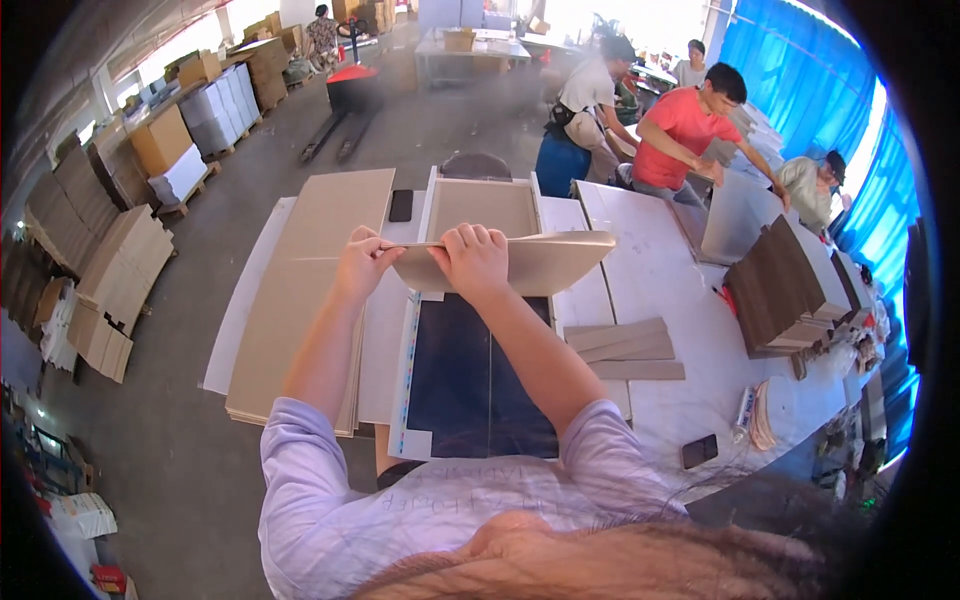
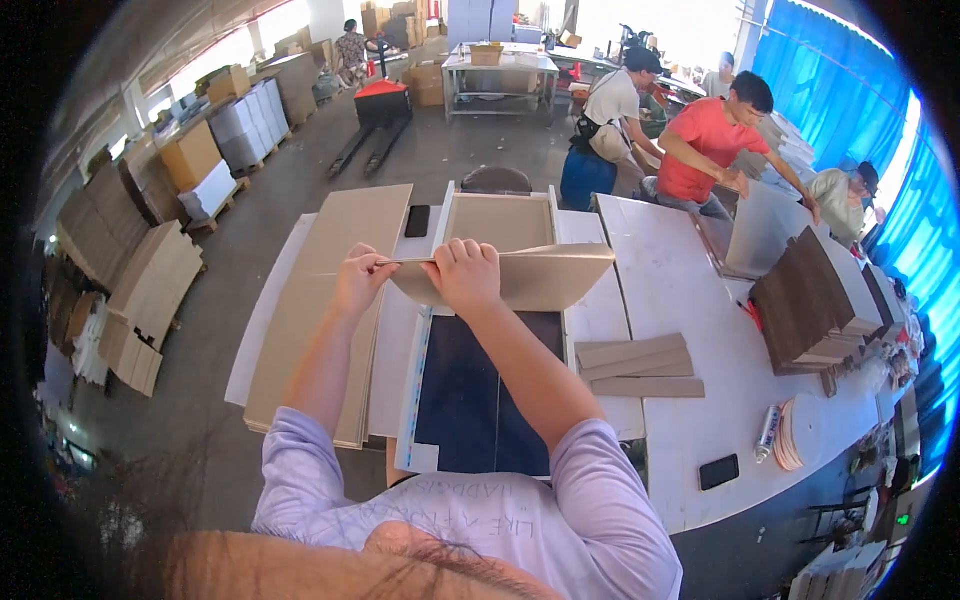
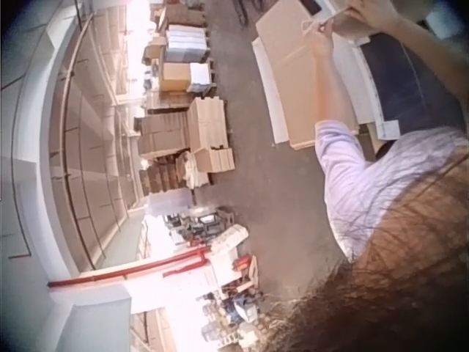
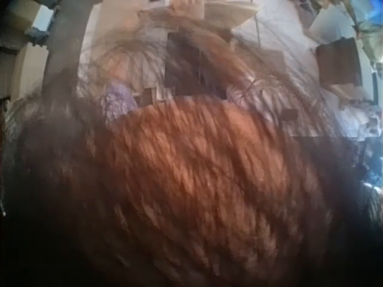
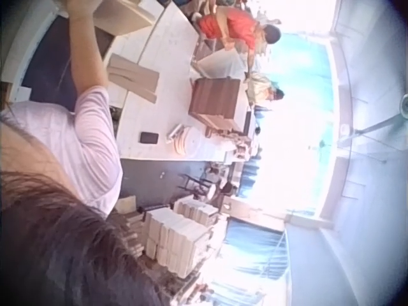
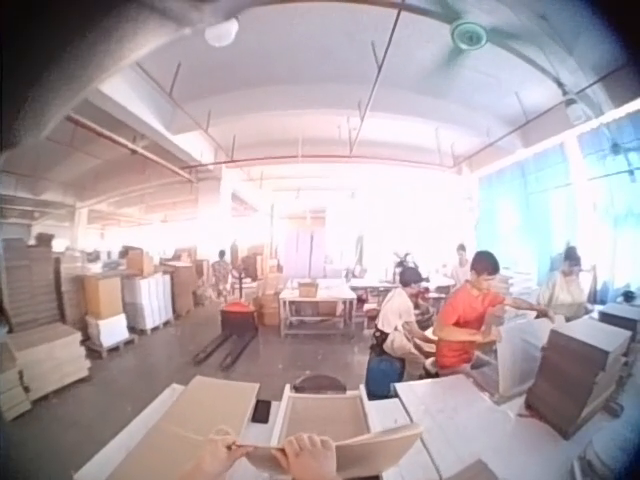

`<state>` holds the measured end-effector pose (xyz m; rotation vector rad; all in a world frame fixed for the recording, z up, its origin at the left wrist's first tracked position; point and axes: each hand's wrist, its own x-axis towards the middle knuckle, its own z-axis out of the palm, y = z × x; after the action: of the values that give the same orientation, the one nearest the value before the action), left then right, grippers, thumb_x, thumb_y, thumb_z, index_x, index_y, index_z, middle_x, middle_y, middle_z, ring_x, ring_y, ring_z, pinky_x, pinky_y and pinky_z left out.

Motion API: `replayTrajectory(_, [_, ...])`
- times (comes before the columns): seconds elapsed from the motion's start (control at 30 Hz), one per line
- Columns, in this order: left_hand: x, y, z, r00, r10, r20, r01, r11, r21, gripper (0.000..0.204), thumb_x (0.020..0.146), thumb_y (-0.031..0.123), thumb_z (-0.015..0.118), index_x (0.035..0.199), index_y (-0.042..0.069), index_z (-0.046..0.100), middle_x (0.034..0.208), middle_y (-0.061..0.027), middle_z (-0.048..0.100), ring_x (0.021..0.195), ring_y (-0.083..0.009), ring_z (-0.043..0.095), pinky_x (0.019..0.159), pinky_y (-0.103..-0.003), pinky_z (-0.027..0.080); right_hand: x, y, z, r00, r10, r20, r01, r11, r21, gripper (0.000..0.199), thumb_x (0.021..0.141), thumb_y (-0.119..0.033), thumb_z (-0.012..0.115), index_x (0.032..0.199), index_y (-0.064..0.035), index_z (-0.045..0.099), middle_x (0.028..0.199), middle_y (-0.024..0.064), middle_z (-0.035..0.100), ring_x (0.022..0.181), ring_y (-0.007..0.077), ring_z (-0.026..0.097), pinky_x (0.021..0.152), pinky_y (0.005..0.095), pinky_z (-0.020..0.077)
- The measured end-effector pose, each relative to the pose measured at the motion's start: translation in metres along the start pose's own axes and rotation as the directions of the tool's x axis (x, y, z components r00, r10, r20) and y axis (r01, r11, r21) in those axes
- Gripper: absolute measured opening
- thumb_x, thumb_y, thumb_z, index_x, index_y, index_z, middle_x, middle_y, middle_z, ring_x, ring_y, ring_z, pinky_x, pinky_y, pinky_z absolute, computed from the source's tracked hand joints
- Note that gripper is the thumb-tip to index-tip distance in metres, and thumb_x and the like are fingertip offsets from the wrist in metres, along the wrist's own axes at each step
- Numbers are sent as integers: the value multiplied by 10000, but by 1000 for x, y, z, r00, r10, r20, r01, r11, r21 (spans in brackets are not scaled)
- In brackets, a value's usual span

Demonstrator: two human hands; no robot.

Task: Assembling and folding cardboard packaging components on a factory workbench.

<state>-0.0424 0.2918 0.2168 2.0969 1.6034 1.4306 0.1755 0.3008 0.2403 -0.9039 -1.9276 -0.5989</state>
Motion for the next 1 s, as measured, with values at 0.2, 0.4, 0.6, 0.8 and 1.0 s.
replayTrajectory(0.2, [4, 42, -6, 866, 500, -14, -463, 813, 353, 208, 689, 202, 773, 877, 152, 700, 874, -13, 638, 849, -204, 598, 763, -359, 421, -5, 4, 5, 1000, 14, -27, -15, 999, -29, 255, 741, -357, 683, 767, -157, 527, 761, -17, 531, 776, 172, 544, 696, 338, 373])
replayTrajectory(0.4, [22, 30, -3, 897, 441, 13, -421, 845, 329, 169, 669, 165, 754, 809, 116, 673, 761, -41, 636, 872, -234, 597, 762, -376, 461, -21, 36, -32, 974, -226, -29, 226, 974, 2, 346, 788, -241, 641, 1120, -153, 597, 1151, 6, 579, 1125, 163, 540, 957, 370, 378])
replayTrajectory(0.6, [19, 84, 9, 832, 552, -48, -378, 628, 680, 242, 732, 219, 707, 951, 133, 649, 980, -36, 625, 942, -223, 586, 839, -397, 430, -36, 46, -44, 994, -106, 21, 107, 989, -99, 422, 764, -184, 637, 1180, -151, 578, 1188, 11, 565, 1160, 160, 520, 987, 365, 367])
replayTrajectory(0.8, [25, 85, 64, 889, 420, 184, -457, 785, 418, 226, 766, 187, 662, 978, 117, 626, 1032, -52, 614, 956, -227, 595, 861, -381, 436, -15, 53, -33, 967, 45, 252, -36, 999, -41, 353, 734, -218, 666, 1073, -151, 591, 988, 16, 565, 940, 183, 559, 858, 361, 414])
replayTrajectory(1.0, [38, 89, 57, 929, 340, 148, -370, 855, 364, 112, 757, 231, 691, 840, 159, 673, 845, -11, 660, 867, -204, 619, 753, -378, 425, -31, 83, -47, 968, -247, 45, 251, 962, -108, 471, 735, -215, 669, 1193, -161, 572, 1104, 15, 589, 1056, 179, 564, 946, 358, 402])
